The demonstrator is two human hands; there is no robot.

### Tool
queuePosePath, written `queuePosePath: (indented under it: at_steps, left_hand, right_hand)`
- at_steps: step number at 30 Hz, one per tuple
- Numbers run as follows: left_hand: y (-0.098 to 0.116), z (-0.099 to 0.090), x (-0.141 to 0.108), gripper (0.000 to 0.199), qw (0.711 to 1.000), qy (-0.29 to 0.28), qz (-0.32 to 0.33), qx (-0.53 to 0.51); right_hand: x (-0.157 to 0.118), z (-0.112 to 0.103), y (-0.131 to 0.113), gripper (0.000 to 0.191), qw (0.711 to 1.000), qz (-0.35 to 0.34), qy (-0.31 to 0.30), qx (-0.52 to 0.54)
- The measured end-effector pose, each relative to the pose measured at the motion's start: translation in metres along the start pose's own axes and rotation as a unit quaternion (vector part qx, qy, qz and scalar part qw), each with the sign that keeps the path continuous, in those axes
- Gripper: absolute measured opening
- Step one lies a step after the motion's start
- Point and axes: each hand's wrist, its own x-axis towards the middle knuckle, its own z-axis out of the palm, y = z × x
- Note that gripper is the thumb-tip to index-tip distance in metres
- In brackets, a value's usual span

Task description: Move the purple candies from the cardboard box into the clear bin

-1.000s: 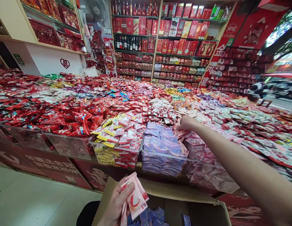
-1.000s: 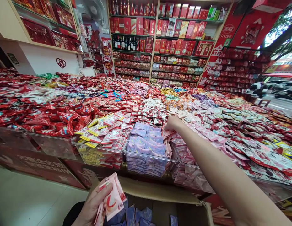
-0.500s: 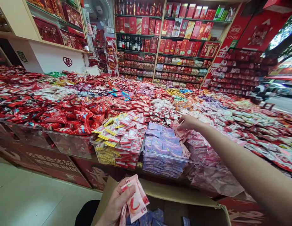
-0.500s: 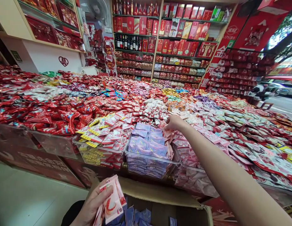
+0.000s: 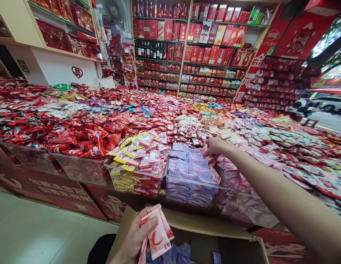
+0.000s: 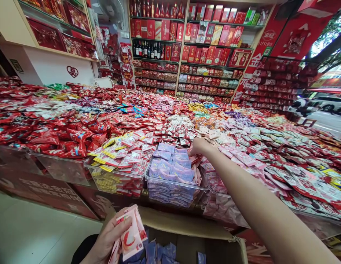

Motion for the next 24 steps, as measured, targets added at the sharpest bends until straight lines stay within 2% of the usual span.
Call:
queuePosePath:
  at_steps: [3, 6, 8, 10, 11, 13, 16, 19, 24]
  left_hand:
    - [0.0, 0.0, 0.0, 0.037, 1.0, 0.0, 0.002, 0.001]
    - [0.002, 0.001, -0.001, 0.047, 1.0, -0.02, -0.003, -0.005]
    - [0.004, 0.002, -0.003, 0.053, 0.999, -0.029, -0.011, -0.011]
    - [0.008, 0.007, -0.004, 0.057, 0.999, -0.036, -0.019, -0.016]
    - [0.009, 0.011, -0.005, 0.058, 0.999, -0.041, -0.017, -0.018]
    - [0.013, 0.022, -0.007, 0.056, 0.997, -0.069, 0.001, -0.018]
    - [0.015, 0.041, -0.01, 0.044, 0.99, -0.133, 0.048, -0.006]
    - [0.014, 0.056, -0.01, 0.038, 0.983, -0.169, 0.066, 0.009]
    - [0.011, 0.064, -0.008, 0.038, 0.983, -0.162, 0.078, 0.027]
  right_hand:
    - [0.004, 0.002, 0.003, 0.026, 0.999, -0.022, 0.015, -0.041]
    - [-0.002, -0.003, 0.004, 0.026, 0.999, -0.003, 0.048, -0.024]
    - [-0.022, -0.007, -0.001, 0.024, 0.993, -0.015, 0.116, 0.033]
    - [-0.055, -0.005, -0.014, 0.022, 0.973, -0.095, 0.154, 0.141]
    - [-0.075, -0.001, -0.023, 0.022, 0.956, -0.156, 0.138, 0.204]
    - [-0.113, 0.013, -0.042, 0.024, 0.918, -0.25, 0.046, 0.304]
    - [-0.153, 0.038, -0.06, 0.023, 0.867, -0.277, -0.068, 0.408]
    - [-0.163, 0.055, -0.058, 0.019, 0.837, -0.251, -0.079, 0.479]
    - [-0.158, 0.054, -0.036, 0.023, 0.841, -0.237, -0.055, 0.483]
